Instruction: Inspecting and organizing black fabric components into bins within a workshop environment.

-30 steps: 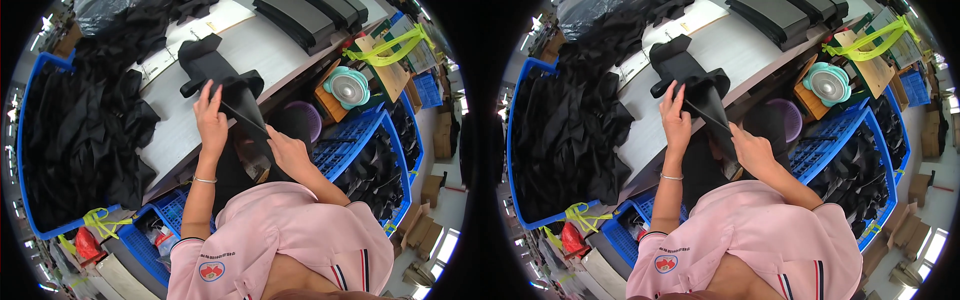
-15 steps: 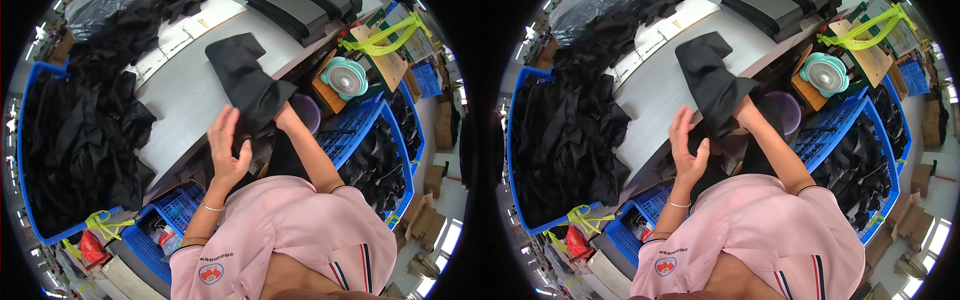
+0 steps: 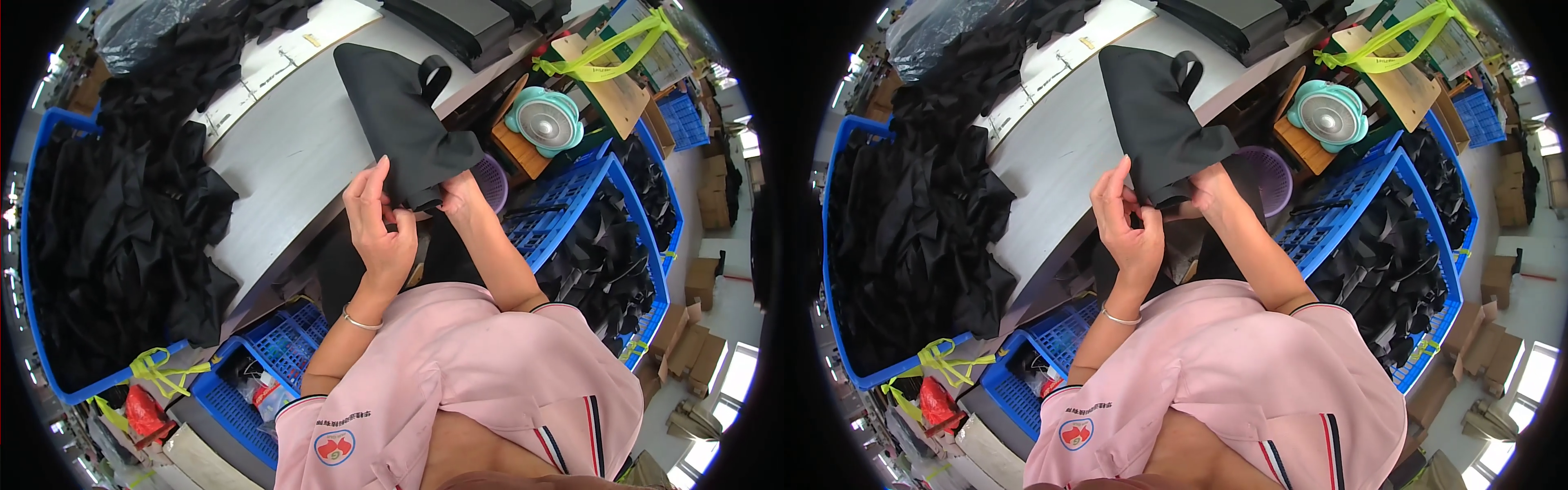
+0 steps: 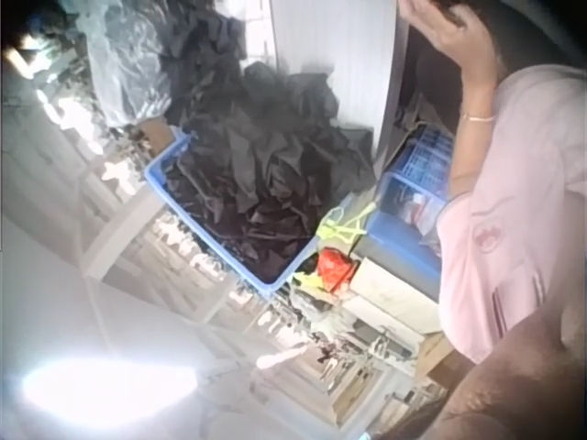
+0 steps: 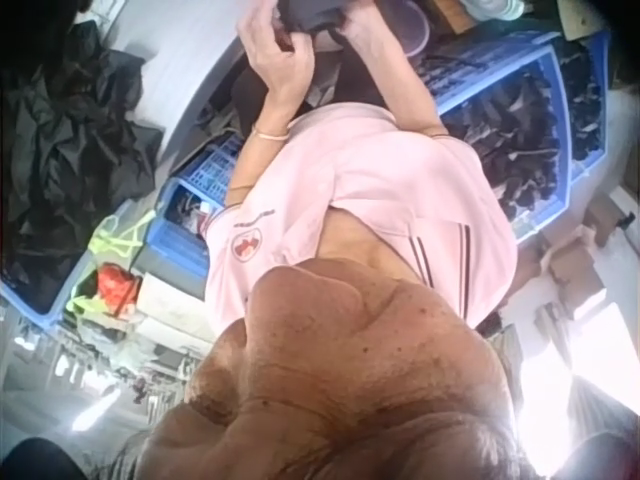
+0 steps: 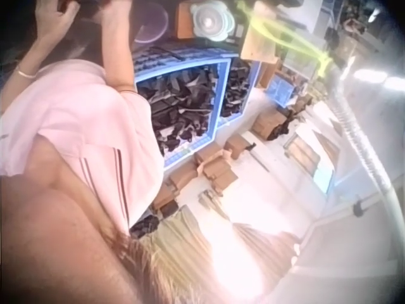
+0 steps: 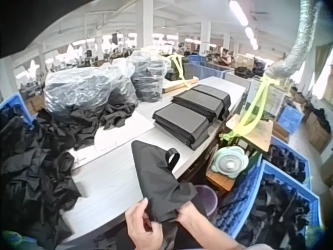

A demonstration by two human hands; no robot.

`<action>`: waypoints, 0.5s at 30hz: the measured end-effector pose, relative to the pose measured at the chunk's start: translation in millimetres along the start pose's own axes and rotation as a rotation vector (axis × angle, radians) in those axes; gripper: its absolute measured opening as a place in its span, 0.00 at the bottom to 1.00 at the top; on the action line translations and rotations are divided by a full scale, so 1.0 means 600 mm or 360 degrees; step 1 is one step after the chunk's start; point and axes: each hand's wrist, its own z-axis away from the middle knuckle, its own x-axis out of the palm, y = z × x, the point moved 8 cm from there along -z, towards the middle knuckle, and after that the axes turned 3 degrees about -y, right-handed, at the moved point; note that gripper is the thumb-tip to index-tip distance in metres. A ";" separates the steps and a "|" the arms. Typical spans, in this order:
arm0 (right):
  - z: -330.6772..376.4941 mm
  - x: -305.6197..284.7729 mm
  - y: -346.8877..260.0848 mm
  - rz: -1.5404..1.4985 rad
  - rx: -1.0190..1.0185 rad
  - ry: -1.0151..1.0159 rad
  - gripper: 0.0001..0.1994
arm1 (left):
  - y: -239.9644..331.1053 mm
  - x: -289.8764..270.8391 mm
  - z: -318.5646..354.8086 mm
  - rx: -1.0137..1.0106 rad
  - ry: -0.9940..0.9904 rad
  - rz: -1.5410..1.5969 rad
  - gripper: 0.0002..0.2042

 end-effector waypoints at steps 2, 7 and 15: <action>0.002 -0.006 0.011 0.0007 0.0111 0.0049 0.23 | 0.000 0.000 0.001 -0.0036 0.0018 0.0037 0.35; -0.022 -0.027 0.021 0.0043 -0.0008 -0.0028 0.24 | 0.002 -0.001 0.003 -0.0031 0.0022 0.0103 0.34; -0.031 -0.029 0.035 -0.0055 -0.0097 0.0026 0.21 | -0.013 0.000 0.016 -0.0056 -0.0017 0.0086 0.34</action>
